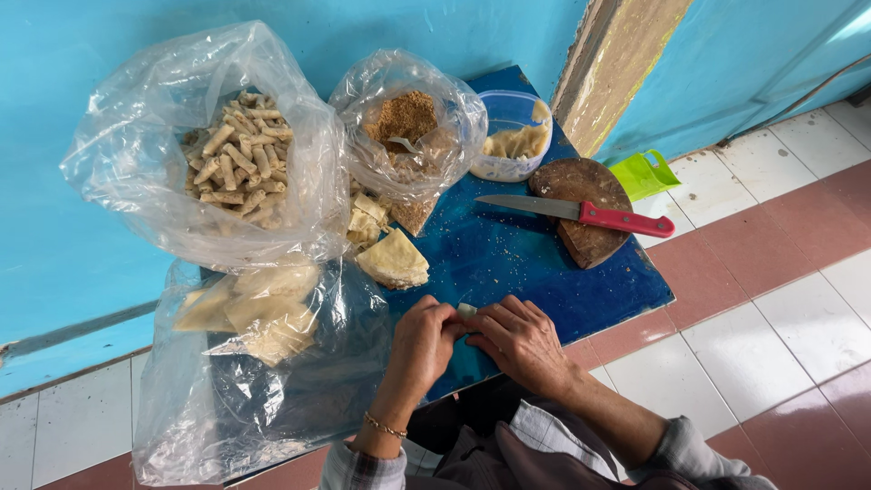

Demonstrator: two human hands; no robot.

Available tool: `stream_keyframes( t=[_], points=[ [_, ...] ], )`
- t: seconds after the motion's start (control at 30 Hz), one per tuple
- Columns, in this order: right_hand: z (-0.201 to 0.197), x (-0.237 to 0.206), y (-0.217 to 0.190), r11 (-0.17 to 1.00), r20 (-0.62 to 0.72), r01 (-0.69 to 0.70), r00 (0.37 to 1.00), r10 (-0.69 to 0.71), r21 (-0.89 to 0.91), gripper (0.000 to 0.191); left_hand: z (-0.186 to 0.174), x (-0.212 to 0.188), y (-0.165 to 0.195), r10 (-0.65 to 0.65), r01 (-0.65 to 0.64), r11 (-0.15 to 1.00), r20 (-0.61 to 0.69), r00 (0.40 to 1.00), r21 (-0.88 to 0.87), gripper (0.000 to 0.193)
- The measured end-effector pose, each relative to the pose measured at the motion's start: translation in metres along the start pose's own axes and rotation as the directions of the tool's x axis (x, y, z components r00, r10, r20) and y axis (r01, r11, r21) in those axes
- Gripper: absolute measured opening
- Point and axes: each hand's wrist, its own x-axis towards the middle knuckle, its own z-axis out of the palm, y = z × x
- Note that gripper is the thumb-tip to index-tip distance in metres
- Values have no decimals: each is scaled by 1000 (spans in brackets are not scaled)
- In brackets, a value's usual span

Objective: The person sits at a small blue table and fills square dough wrappers with brown filling using a spoon, then folds the wrappers over by hand into filled pastries, placing finished pieces with the dough stack. They repeat the fill-and-fold cycle for successive wrappers.

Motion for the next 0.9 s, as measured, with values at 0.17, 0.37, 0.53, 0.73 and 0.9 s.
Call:
stream_keyframes(
  t=[0.17, 0.37, 0.53, 0.73, 0.9],
  points=[
    [1, 9, 4, 998, 27, -35, 999, 33, 50, 15, -1, -7, -3, 121, -123, 992, -80, 989, -17, 12],
    [6, 13, 12, 951, 85, -241, 970, 229, 193, 12, 12, -15, -6, 312, -291, 945, -149, 938, 148, 15],
    [6, 11, 11, 950, 92, -267, 963, 255, 161, 17, 12, -10, -5, 240, -220, 955, -82, 967, 199, 11],
    [2, 6, 5, 999, -1, -18, 1000, 18, -34, 21, 7, -7, -2, 199, -188, 976, -97, 975, 115, 7],
    [6, 11, 11, 999, 16, -44, 999, 44, -9, 13, 7, -13, -6, 316, -304, 948, -189, 930, 92, 25]
  ],
)
